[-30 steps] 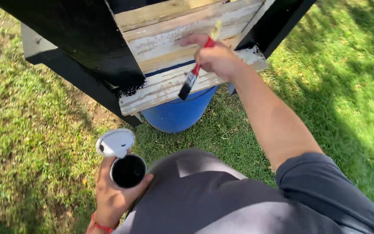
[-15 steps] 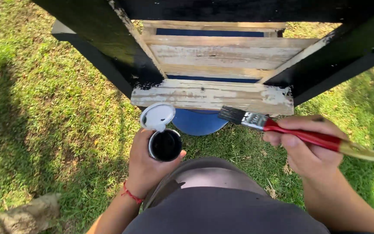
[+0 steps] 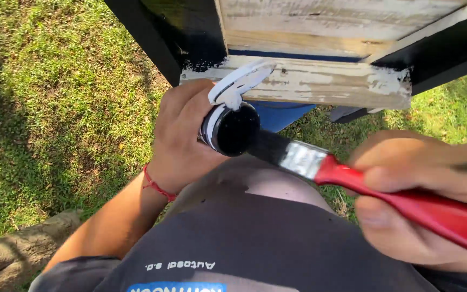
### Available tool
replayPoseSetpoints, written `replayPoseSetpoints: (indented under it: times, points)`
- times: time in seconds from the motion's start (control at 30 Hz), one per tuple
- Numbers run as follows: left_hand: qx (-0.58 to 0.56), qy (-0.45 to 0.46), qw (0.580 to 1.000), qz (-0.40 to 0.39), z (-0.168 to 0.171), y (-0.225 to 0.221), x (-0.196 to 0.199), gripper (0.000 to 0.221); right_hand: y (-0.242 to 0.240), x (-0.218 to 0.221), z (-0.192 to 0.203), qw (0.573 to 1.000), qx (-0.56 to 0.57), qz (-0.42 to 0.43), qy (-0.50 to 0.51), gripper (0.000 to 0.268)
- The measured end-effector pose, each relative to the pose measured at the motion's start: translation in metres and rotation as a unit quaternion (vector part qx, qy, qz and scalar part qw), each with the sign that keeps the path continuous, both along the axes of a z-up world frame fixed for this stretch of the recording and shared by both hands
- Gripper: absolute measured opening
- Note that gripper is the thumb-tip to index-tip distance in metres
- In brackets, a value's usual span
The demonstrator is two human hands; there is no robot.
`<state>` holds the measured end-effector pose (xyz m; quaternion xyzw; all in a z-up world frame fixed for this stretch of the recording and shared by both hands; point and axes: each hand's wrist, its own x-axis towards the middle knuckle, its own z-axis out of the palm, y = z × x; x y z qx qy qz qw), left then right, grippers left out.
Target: Painting a wooden structure with black paint using a brush outdoors
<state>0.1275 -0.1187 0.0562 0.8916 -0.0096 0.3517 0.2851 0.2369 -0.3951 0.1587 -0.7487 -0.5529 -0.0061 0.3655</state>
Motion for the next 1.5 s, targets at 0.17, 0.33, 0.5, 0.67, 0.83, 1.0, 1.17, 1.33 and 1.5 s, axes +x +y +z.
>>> replayPoseSetpoints:
  times: [0.17,0.33,0.5,0.67,0.83,1.0,1.17,1.33,1.5]
  points:
    - [0.047,-0.042,0.998,-0.023,0.021,0.022,0.0,0.023,0.071,-0.034,-0.006,0.999,0.017,-0.042,0.01,0.014]
    - [0.057,-0.071,0.995,-0.049,0.018,0.038,-0.001,0.024,0.105,-0.032,-0.014,0.998,-0.043,-0.011,0.047,0.016]
    - [0.057,-0.087,0.992,-0.071,0.014,0.042,0.003,0.022,0.113,-0.028,-0.017,0.998,0.049,0.04,0.023,0.013]
    - [0.045,-0.076,0.994,-0.065,0.011,0.039,0.007,0.025,0.106,-0.028,-0.019,1.0,0.007,0.007,-0.025,0.011]
    - [0.02,-0.02,0.999,-0.041,-0.003,0.038,0.009,0.043,0.052,0.001,-0.046,0.984,0.174,0.027,-0.037,0.021]
    - [-0.045,0.05,0.998,0.01,-0.009,0.036,0.001,0.056,0.065,0.02,-0.068,0.873,0.389,-0.216,-0.201,0.027]
    - [-0.023,-0.01,0.998,0.052,-0.027,0.05,-0.016,0.067,0.096,0.045,-0.08,0.924,0.378,-0.053,-0.013,0.022]
    - [0.005,-0.011,0.998,0.064,-0.05,0.068,-0.036,0.08,0.115,0.03,-0.092,0.933,0.337,-0.105,0.067,0.023]
    - [-0.033,-0.001,0.996,0.085,-0.048,0.071,-0.045,0.074,0.119,0.032,-0.098,0.904,0.39,-0.118,0.128,0.023]
